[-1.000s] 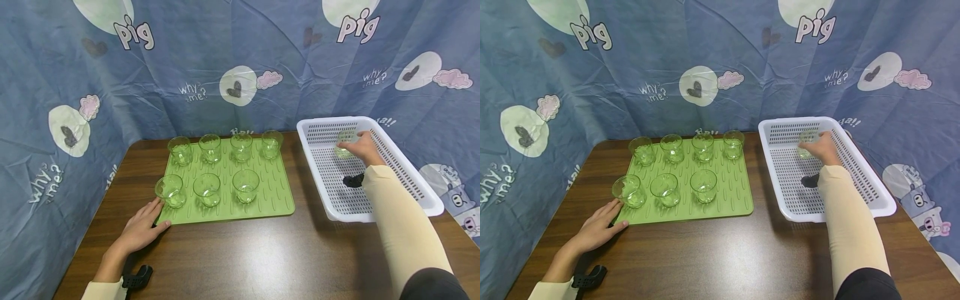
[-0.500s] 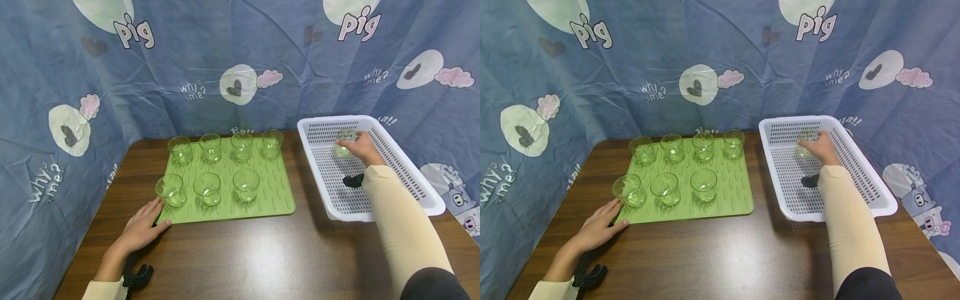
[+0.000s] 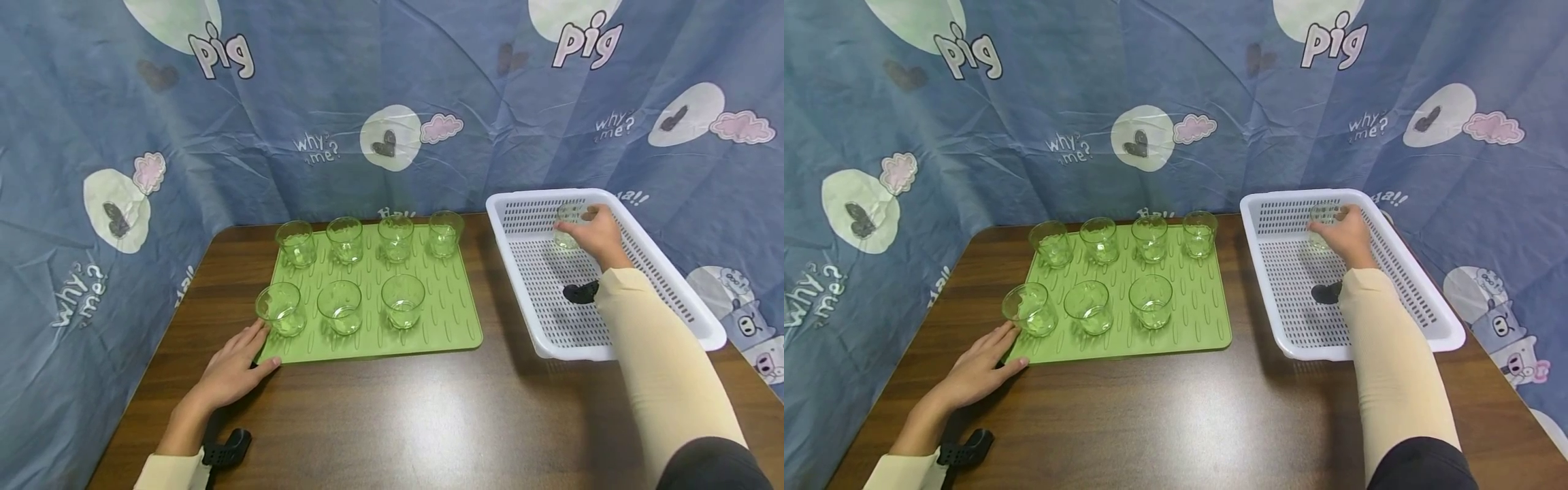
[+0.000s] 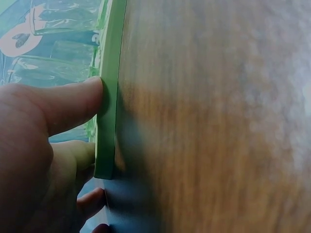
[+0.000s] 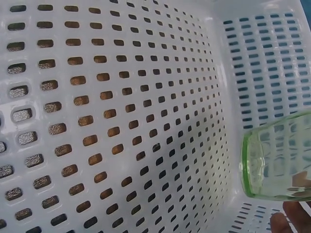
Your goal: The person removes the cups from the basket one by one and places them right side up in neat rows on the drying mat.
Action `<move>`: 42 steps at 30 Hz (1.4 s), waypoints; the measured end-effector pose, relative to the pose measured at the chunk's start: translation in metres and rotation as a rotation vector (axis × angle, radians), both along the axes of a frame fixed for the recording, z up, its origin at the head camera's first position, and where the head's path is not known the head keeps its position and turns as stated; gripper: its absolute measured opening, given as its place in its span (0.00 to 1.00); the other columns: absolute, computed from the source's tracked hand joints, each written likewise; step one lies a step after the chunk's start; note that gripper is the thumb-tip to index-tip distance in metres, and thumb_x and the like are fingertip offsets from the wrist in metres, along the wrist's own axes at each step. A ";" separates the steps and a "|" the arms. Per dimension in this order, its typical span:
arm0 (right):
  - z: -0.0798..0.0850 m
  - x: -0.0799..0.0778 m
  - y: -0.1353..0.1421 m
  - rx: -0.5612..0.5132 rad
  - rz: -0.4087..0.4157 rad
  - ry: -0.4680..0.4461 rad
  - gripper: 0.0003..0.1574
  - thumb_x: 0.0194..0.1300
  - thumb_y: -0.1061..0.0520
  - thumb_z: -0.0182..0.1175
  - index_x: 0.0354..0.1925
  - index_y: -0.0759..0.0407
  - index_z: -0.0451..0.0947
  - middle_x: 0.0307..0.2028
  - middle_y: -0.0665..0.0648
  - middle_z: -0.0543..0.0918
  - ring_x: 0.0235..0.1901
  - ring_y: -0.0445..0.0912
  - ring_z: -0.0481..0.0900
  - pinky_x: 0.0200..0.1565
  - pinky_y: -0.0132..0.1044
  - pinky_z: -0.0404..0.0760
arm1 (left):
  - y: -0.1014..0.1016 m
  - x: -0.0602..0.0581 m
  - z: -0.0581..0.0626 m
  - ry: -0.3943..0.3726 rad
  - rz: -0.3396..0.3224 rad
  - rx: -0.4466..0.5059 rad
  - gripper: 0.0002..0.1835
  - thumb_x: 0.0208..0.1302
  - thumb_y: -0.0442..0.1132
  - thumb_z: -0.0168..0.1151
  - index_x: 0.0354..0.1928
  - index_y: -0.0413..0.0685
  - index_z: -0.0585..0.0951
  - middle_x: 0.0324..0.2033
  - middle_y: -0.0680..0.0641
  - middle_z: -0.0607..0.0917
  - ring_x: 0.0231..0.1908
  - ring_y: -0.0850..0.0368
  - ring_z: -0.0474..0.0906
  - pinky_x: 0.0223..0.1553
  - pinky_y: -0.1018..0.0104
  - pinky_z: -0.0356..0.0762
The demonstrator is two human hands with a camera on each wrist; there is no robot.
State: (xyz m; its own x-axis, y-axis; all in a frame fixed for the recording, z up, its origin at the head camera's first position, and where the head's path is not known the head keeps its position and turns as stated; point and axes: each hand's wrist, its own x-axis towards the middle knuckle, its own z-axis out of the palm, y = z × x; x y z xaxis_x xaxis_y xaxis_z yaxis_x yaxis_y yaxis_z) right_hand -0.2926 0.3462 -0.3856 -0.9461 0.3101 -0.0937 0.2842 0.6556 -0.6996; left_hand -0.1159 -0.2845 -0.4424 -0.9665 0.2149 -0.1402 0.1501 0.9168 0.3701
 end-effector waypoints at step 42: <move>0.054 0.026 -0.033 0.011 0.197 0.280 0.59 0.61 0.34 0.65 0.74 0.64 0.53 0.65 0.70 0.72 0.65 0.64 0.71 0.62 0.60 0.71 | -0.001 -0.001 -0.002 0.003 -0.009 0.009 0.42 0.72 0.58 0.54 0.74 0.33 0.59 0.76 0.31 0.54 0.72 0.26 0.52 0.60 0.22 0.55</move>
State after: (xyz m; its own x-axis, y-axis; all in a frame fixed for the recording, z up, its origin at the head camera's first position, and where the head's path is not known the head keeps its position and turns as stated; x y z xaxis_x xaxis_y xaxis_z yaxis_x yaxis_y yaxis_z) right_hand -0.2661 0.3130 -0.3315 -0.9764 0.1185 0.1805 -0.0507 0.6867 -0.7252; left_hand -0.1174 -0.2859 -0.4442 -0.9649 0.2251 -0.1356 0.1597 0.9121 0.3776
